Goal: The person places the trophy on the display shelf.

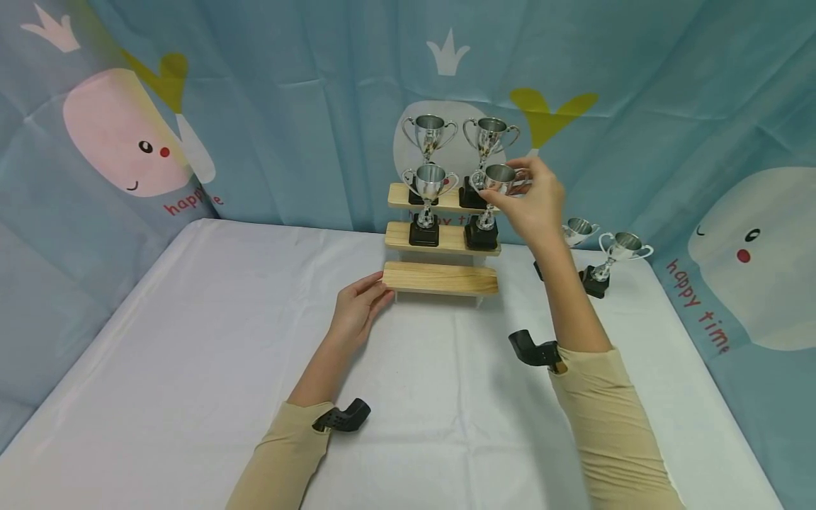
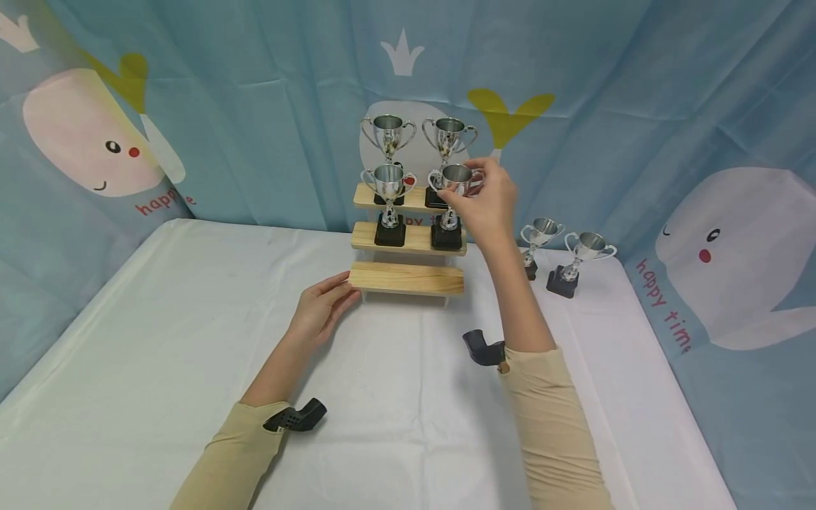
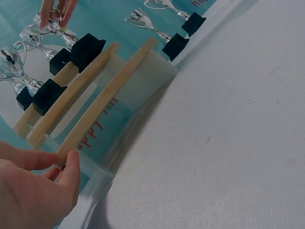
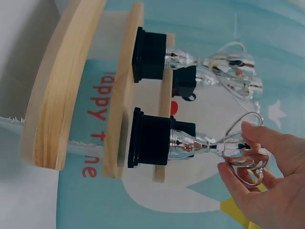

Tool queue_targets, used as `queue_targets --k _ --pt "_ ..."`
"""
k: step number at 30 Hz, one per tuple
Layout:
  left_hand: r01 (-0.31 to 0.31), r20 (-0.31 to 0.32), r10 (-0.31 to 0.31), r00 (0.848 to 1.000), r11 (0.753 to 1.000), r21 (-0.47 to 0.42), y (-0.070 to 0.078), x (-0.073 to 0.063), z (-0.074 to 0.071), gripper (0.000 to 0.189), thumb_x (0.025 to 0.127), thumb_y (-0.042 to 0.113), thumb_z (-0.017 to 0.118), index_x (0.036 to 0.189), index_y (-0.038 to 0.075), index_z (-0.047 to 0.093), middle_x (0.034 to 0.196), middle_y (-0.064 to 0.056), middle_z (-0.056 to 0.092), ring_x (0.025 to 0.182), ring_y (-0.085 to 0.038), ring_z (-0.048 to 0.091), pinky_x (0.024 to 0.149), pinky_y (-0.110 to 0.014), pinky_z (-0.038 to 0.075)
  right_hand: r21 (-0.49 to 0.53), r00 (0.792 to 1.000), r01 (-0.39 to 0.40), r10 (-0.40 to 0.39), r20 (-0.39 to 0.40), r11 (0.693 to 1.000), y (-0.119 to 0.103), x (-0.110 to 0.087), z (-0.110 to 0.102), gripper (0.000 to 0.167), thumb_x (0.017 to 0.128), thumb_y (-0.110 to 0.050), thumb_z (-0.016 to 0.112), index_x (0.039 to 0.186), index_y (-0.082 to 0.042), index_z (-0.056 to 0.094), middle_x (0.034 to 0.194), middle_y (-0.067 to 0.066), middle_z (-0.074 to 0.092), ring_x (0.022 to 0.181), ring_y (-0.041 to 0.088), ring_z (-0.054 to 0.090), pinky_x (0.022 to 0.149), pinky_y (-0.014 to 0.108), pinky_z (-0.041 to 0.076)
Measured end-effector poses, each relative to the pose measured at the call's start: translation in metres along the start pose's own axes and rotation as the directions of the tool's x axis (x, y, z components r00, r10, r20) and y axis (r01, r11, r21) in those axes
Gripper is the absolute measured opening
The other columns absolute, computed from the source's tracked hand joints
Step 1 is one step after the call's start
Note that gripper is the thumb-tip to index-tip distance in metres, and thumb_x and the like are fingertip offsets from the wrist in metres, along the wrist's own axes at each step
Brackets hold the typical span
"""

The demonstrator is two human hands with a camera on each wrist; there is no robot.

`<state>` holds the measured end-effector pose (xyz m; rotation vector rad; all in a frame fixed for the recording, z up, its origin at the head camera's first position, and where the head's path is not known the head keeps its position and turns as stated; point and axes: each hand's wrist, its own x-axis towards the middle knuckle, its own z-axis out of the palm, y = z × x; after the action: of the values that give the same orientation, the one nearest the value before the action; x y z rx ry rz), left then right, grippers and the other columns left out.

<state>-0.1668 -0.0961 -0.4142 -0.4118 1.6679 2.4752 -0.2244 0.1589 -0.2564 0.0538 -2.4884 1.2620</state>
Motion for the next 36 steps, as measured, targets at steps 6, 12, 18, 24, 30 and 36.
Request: queue_targets --k 6,12,18,24,30,36 --pt "0.001 -0.002 -0.001 1.000 1.000 -0.005 -0.001 0.001 -0.001 0.044 0.110 -0.003 0.050 0.154 -0.006 0.047 0.149 -0.025 0.050 0.136 -0.032 0.057 0.104 -0.021 0.058 0.008 1.000 -0.015 0.015 0.019 1.000 -0.001 0.002 0.006 0.060 0.092 -0.017 0.085 0.143 -0.001 0.057 0.133 0.019 0.063 0.105 0.029 0.066 0.079 0.025 0.056" --pt "0.000 -0.003 0.000 1.000 1.000 -0.006 -0.002 0.002 -0.002 0.044 0.110 -0.003 0.050 0.154 -0.007 0.046 0.149 -0.026 0.049 0.136 -0.033 0.057 0.104 -0.021 0.058 0.012 1.000 0.003 -0.003 0.022 1.000 -0.002 0.003 0.013 0.060 0.092 -0.016 0.084 0.143 0.000 0.056 0.132 0.020 0.063 0.105 0.032 0.067 0.079 0.026 0.056" --pt "-0.002 -0.001 0.002 1.000 1.000 -0.006 -0.001 0.001 -0.001 0.044 0.110 -0.003 0.050 0.154 -0.007 0.047 0.149 -0.026 0.050 0.136 -0.033 0.057 0.105 -0.022 0.058 0.005 1.000 0.015 -0.016 0.026 1.000 -0.001 0.004 0.015 0.060 0.092 -0.014 0.084 0.142 0.002 0.056 0.128 0.022 0.063 0.105 0.032 0.066 0.083 0.030 0.057" --pt "-0.002 -0.003 0.002 1.000 1.000 -0.005 0.001 0.000 0.000 0.045 0.109 -0.004 0.050 0.154 -0.007 0.047 0.148 -0.025 0.051 0.135 -0.033 0.057 0.105 -0.022 0.058 -0.020 0.999 0.021 -0.020 0.046 1.000 0.000 0.005 0.015 0.062 0.092 -0.015 0.085 0.143 0.001 0.055 0.126 0.023 0.062 0.107 0.035 0.066 0.089 0.038 0.058" --pt "-0.002 -0.002 0.002 1.000 1.000 -0.004 0.000 0.001 -0.001 0.044 0.109 -0.004 0.050 0.154 -0.006 0.047 0.147 -0.024 0.051 0.134 -0.032 0.058 0.104 -0.021 0.058 -0.011 0.995 0.006 -0.005 0.095 1.000 -0.001 0.004 0.010 0.069 0.090 -0.016 0.087 0.147 0.000 0.051 0.129 0.023 0.059 0.111 0.038 0.064 0.093 0.044 0.058" --pt "-0.002 0.001 0.002 1.000 1.000 -0.003 0.000 0.000 0.000 0.044 0.110 -0.004 0.049 0.154 -0.006 0.047 0.150 -0.025 0.051 0.136 -0.032 0.057 0.103 -0.021 0.058 -0.004 0.994 -0.028 0.028 0.103 1.000 0.001 0.003 -0.002 0.069 0.091 -0.019 0.086 0.149 -0.001 0.051 0.141 0.025 0.055 0.120 0.041 0.060 0.098 0.049 0.057"
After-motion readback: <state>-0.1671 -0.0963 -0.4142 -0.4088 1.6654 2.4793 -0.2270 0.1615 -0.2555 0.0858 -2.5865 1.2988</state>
